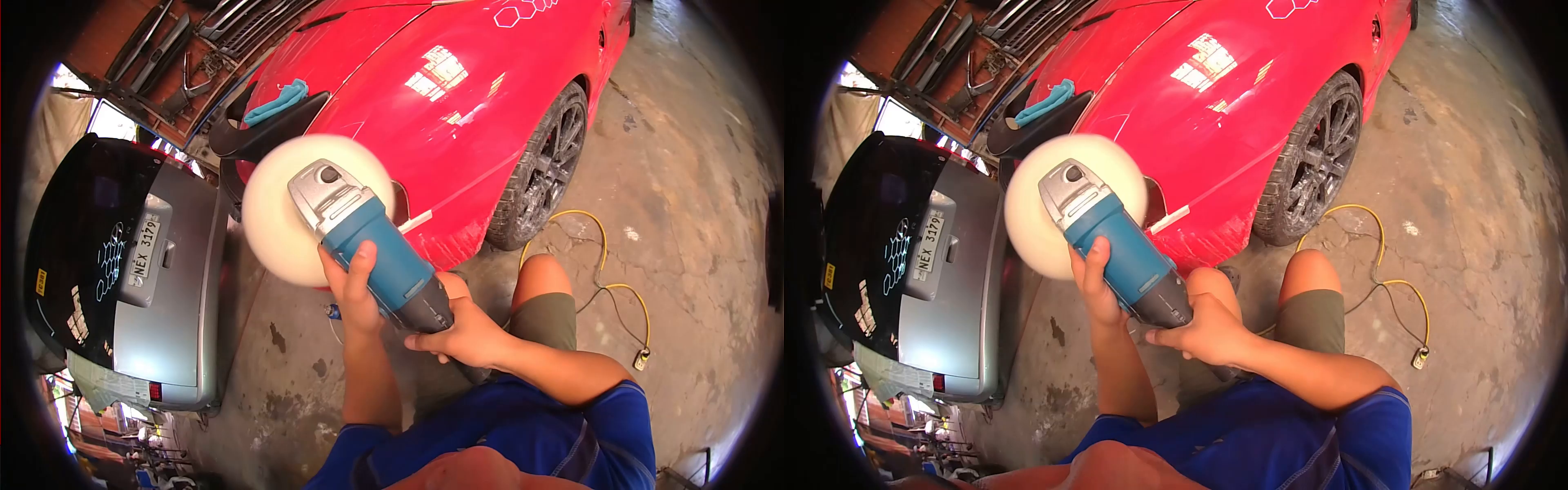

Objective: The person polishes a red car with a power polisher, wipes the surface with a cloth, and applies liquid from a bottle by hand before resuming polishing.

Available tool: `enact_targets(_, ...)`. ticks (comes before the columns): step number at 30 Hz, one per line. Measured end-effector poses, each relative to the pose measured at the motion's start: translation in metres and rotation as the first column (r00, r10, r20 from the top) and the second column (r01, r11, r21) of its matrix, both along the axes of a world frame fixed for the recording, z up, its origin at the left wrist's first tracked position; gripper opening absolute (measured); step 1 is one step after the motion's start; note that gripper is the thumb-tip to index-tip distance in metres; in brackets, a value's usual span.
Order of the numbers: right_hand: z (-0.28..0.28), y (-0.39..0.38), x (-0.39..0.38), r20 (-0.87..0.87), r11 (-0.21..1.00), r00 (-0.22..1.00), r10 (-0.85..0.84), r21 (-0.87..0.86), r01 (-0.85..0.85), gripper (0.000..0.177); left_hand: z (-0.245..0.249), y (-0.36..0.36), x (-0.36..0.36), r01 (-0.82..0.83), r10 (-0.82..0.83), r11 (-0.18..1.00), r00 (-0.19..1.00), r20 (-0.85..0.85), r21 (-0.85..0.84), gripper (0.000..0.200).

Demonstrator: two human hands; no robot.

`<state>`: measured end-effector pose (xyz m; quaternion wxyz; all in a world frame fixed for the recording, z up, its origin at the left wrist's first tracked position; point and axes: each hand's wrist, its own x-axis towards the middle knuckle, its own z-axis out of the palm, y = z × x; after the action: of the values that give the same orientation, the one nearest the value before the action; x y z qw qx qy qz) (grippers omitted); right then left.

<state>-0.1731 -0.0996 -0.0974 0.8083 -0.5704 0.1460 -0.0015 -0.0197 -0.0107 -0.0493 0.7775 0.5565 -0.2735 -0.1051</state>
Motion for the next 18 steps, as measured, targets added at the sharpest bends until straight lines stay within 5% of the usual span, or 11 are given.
enact_targets(10, 0.008, 0.016, -0.003, 0.041, 0.944, 0.969, -0.242, 0.243, 0.225, 0.021, 0.016, -0.048, 0.01, 0.421, -0.405, 0.897, 0.905, -0.132, 0.133, 0.071)
enact_targets(18, 0.012, -0.009, 0.009, 0.142, 0.987, 0.989, 0.047, 0.145, -0.068, 0.024, 0.018, -0.015, 0.01, 0.091, -0.094, 0.993, 0.994, 0.049, 0.07, 0.069)
